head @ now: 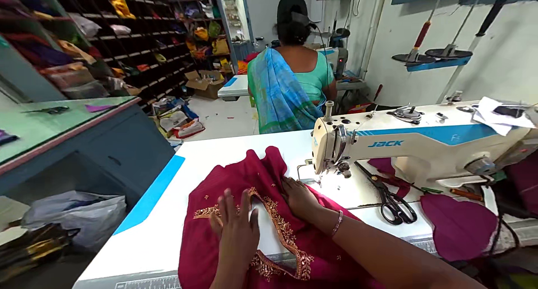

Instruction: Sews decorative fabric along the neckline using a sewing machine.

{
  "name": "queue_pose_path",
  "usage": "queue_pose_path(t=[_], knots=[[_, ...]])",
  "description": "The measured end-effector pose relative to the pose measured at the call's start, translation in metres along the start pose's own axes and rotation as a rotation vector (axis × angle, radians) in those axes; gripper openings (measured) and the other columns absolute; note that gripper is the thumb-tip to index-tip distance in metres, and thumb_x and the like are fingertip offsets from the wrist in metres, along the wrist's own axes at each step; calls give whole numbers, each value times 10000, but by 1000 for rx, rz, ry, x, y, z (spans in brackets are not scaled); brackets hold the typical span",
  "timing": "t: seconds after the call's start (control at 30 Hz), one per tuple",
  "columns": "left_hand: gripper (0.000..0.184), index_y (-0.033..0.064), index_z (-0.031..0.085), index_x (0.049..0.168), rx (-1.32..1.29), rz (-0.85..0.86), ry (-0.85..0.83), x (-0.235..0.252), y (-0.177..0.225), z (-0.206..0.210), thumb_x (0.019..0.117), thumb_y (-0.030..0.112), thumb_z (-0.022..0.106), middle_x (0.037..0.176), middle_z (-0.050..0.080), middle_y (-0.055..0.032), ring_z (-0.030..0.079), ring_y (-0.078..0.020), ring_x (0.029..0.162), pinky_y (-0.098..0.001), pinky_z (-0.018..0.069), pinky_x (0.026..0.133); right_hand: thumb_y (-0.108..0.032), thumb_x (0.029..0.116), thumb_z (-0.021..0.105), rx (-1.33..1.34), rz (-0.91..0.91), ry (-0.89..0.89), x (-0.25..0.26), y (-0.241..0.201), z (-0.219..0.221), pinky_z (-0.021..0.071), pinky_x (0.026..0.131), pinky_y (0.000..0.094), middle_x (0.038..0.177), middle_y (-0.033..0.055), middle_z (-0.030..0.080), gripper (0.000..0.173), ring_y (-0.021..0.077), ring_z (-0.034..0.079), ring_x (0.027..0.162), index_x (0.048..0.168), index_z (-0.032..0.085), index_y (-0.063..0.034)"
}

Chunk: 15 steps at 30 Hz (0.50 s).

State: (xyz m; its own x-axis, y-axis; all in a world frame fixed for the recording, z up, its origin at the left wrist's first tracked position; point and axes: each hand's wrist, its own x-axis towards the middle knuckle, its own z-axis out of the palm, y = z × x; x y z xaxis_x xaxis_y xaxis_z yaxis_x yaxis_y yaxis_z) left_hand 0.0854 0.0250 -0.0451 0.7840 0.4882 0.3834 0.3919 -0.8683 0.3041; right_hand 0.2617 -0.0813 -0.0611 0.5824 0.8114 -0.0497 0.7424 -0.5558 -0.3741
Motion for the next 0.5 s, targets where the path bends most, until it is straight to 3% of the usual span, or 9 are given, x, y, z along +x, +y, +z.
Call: queue_pose_path(t=[0.1, 0.2, 0.3, 0.4, 0.5], knots=[[474, 158, 483, 1536, -82, 210, -208, 42, 25, -4, 1097, 315, 395, 1647, 336, -156, 273, -352, 1541, -625, 214, 1209, -246, 1106, 426, 124, -26, 12, -17, 5, -12, 182, 1269, 470, 1674, 192, 253, 536, 314, 248, 1556, 1583, 341, -18], [469, 177, 472, 1542, -155, 324, -397, 81, 40, 10, 1116, 339, 359, 1661, 333, -72, 259, -291, 1553, -577, 210, 1230, -248, 1107, 415, 134, -67, 39, -50, 9, -23, 246, 1254, 461, 1629, 184, 355, 459, 305, 322, 1524, 1510, 481, -40], [501, 226, 482, 1539, -155, 372, -533, 97, 51, 28, 1095, 443, 399, 1662, 338, -37, 257, -281, 1553, -594, 215, 1217, -262, 1116, 373, 129, 26, -101, -90, 19, -35, 205, 1269, 460, 1643, 172, 335, 481, 301, 276, 1547, 1540, 435, -42], [604, 325, 388, 1587, -58, 329, -717, 98, 59, 46, 1043, 582, 435, 1698, 249, -3, 219, -270, 1563, -649, 224, 1165, -396, 1107, 361, 97, 66, -109, -115, 44, -23, 131, 1280, 481, 1673, 149, 287, 554, 292, 215, 1569, 1598, 380, -139], [718, 356, 300, 1618, 11, 311, -715, 93, 58, 66, 993, 690, 421, 1716, 180, 43, 110, -262, 1586, -675, 116, 1177, -449, 1108, 302, 36, 81, -83, -123, 63, -21, 125, 1284, 473, 1686, 133, 260, 596, 277, 206, 1573, 1611, 346, -132]])
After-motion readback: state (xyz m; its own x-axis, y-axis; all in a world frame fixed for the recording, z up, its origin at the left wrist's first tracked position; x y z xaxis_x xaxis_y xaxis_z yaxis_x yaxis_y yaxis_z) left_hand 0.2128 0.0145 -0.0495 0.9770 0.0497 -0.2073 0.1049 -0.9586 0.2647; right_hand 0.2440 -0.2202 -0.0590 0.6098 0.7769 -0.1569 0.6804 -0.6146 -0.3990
